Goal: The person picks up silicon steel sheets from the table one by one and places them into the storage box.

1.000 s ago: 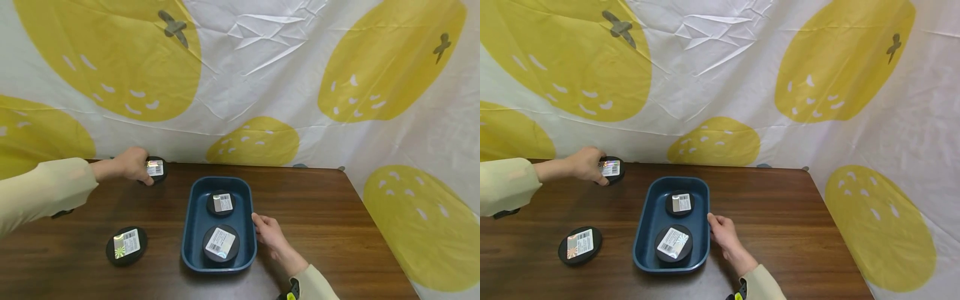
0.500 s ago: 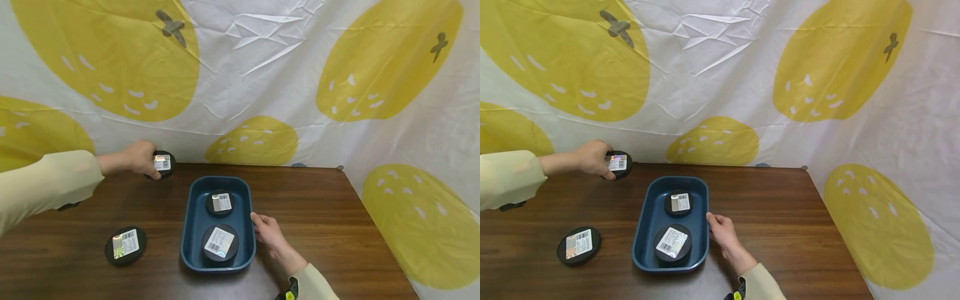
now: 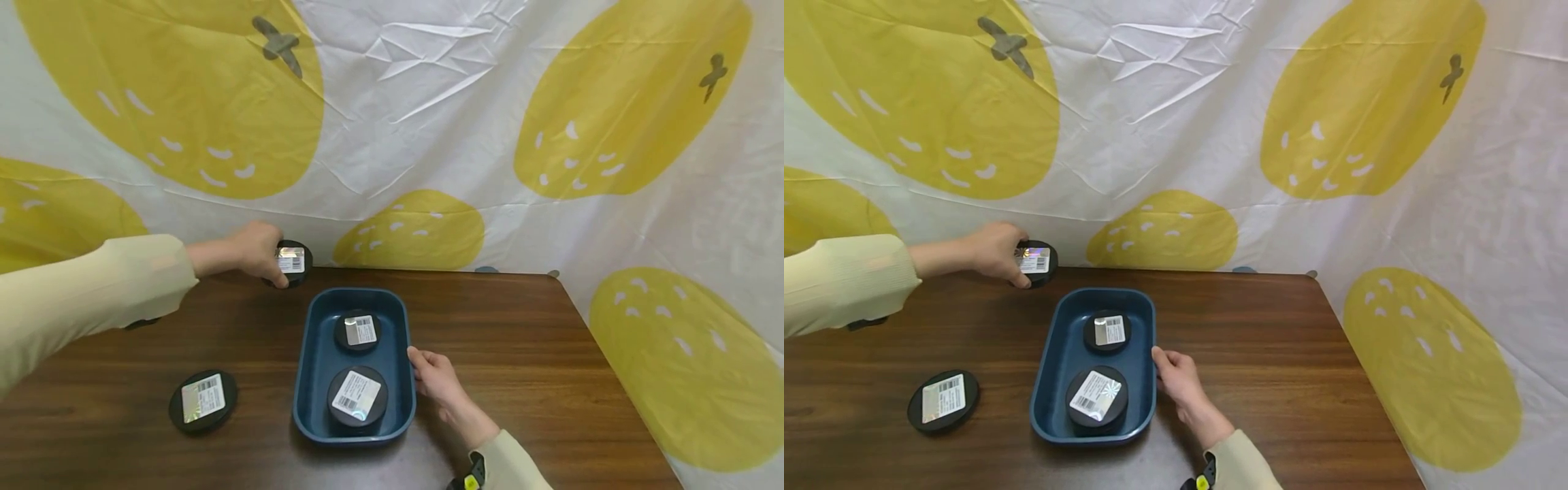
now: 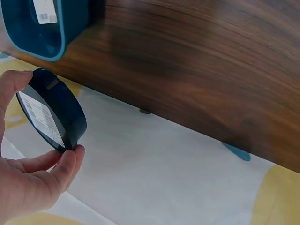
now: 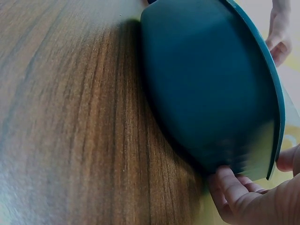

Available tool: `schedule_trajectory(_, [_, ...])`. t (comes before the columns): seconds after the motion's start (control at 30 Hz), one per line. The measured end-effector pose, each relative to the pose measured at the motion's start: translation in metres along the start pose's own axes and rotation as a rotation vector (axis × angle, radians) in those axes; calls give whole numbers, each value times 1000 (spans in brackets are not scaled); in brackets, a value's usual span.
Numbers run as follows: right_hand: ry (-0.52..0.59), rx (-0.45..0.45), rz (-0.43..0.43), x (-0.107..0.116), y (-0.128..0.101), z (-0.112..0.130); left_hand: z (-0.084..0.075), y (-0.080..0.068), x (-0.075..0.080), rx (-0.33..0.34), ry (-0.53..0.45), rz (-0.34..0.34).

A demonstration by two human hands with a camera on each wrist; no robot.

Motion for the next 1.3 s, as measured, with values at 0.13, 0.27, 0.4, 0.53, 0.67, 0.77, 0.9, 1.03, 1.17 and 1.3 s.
schedule_trajectory(0.13, [7,-3,-7,1,1,0,-10,7,1,-14,-3,-5])
schedule_trajectory(0.27, [11,2,-9,1,0,0,-17,13,0,-35,-3,-4])
schedule_trajectory(0.4, [8,6,-5,1,-1,1,-23,17,-2,-42,-2,5])
schedule_trajectory(0.53, [-4,4,-13,3,-2,1,-29,23,-5,-58,-6,9])
schedule_trajectory(0.67, [-6,5,-11,4,-1,1,-37,29,-9,-83,-11,12])
schedule_trajectory(0.77, [-9,4,-10,4,-1,0,-44,32,-11,-92,-22,18])
schedule_trajectory(0.9, [-6,3,-16,4,-2,0,-50,36,-14,-93,-32,34])
schedule_trajectory(1.03, [6,5,-19,3,-2,0,-56,42,-20,-94,-27,54])
schedule_trajectory(1.17, [4,3,-15,2,-2,0,-59,44,-25,-84,-29,82])
schedule_trajectory(1.3, [-12,-7,-11,2,-2,0,-62,44,-28,-68,-45,100])
Point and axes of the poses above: each hand's wrist, its own y-axis towards the middle knuckle, its own x-axis out of the back of the hand, z = x × y, the point moved 4 cm from there along y, towards the middle knuckle, and after that the axes turned 9 degrees about -x, right-handed, at the moved point
